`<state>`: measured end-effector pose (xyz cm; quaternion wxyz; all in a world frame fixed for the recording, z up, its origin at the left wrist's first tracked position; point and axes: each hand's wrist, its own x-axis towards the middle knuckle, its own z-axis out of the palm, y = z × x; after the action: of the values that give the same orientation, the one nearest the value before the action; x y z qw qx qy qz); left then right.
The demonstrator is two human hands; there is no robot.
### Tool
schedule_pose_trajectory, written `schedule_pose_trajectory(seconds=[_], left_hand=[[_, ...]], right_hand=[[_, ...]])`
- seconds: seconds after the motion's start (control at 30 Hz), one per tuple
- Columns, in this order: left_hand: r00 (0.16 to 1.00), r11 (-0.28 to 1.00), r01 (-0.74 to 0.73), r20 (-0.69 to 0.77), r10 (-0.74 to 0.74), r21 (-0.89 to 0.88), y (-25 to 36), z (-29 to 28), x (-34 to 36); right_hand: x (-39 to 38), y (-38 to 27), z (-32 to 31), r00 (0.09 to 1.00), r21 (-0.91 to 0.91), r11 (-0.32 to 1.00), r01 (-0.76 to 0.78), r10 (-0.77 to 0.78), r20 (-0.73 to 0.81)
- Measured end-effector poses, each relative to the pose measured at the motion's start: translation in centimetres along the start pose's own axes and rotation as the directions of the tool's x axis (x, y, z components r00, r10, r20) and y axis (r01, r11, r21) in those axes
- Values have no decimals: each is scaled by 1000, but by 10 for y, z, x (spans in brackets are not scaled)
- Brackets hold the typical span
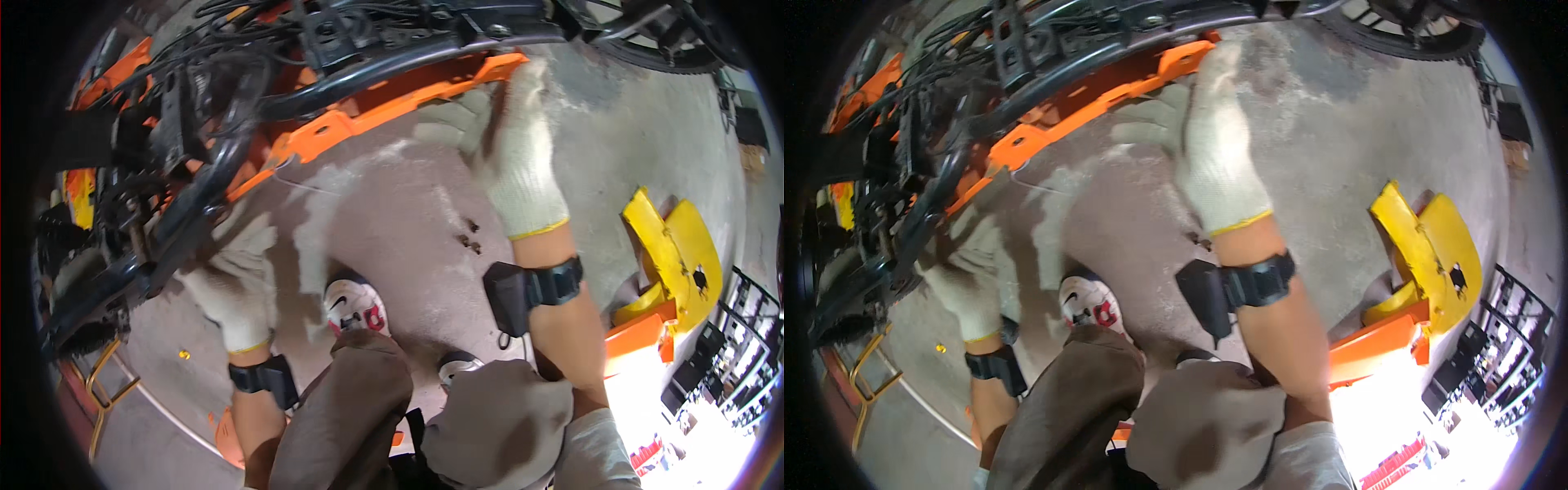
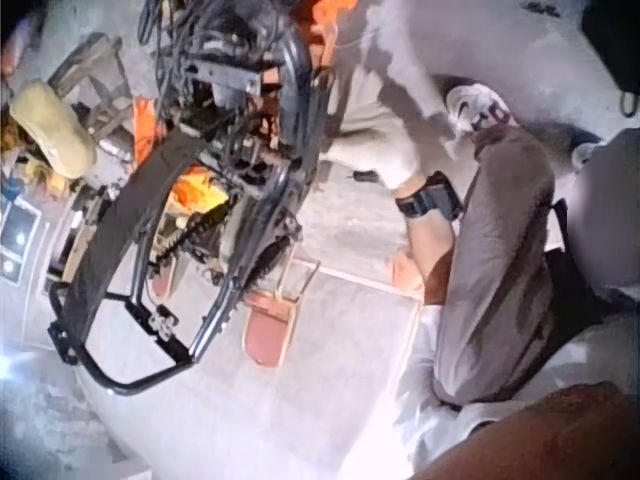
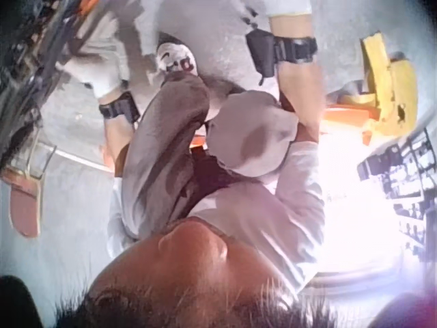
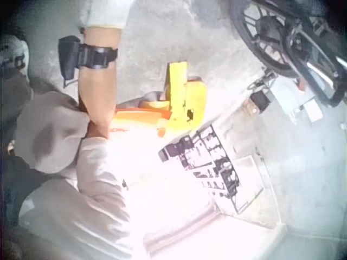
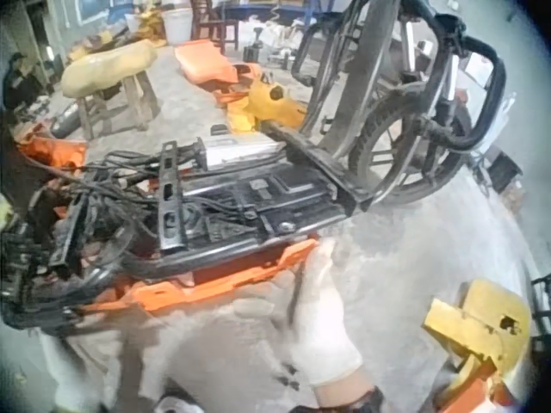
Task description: Assembling or repairing mechanical components and plastic body panels on a motorcycle frame.
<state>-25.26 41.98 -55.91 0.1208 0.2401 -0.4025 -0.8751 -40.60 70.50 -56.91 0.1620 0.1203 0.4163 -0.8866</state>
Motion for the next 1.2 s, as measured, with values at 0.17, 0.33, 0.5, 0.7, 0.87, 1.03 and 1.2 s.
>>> schedule_pose_trajectory(seconds=[0.17, 0.33, 0.5, 0.7, 0.87, 1.03, 1.2], left_hand=[[988, 918, 154, -67, -139, 365, -29, 38, -4], [972, 914, 235, -63, -227, 329, -39, 75, 11], [993, 951, 107, -73, -89, 289, -54, 89, 26], [991, 936, 124, 16, -137, 329, -45, 79, 23], [983, 796, 173, -57, -172, 580, -38, 51, 19], [937, 719, 303, -56, -346, 626, -44, 15, 0], [927, 705, 351, -122, -355, 616, -47, -6, -23]], right_hand=[[-1, -5, -2, 998, -59, 998, 31, -27, 55], [-3, -3, -4, 999, -78, 997, 26, -24, 21], [-4, -1, -5, 999, -76, 997, 25, -21, 46], [-35, -18, -40, 994, -500, 860, -106, 78, -76], [-86, -5, -97, 948, -922, 244, -301, 183, -261], [-110, 31, -117, 956, -960, -11, -281, 82, -281], [-94, 52, -104, 955, -947, -177, -269, 80, -286]])
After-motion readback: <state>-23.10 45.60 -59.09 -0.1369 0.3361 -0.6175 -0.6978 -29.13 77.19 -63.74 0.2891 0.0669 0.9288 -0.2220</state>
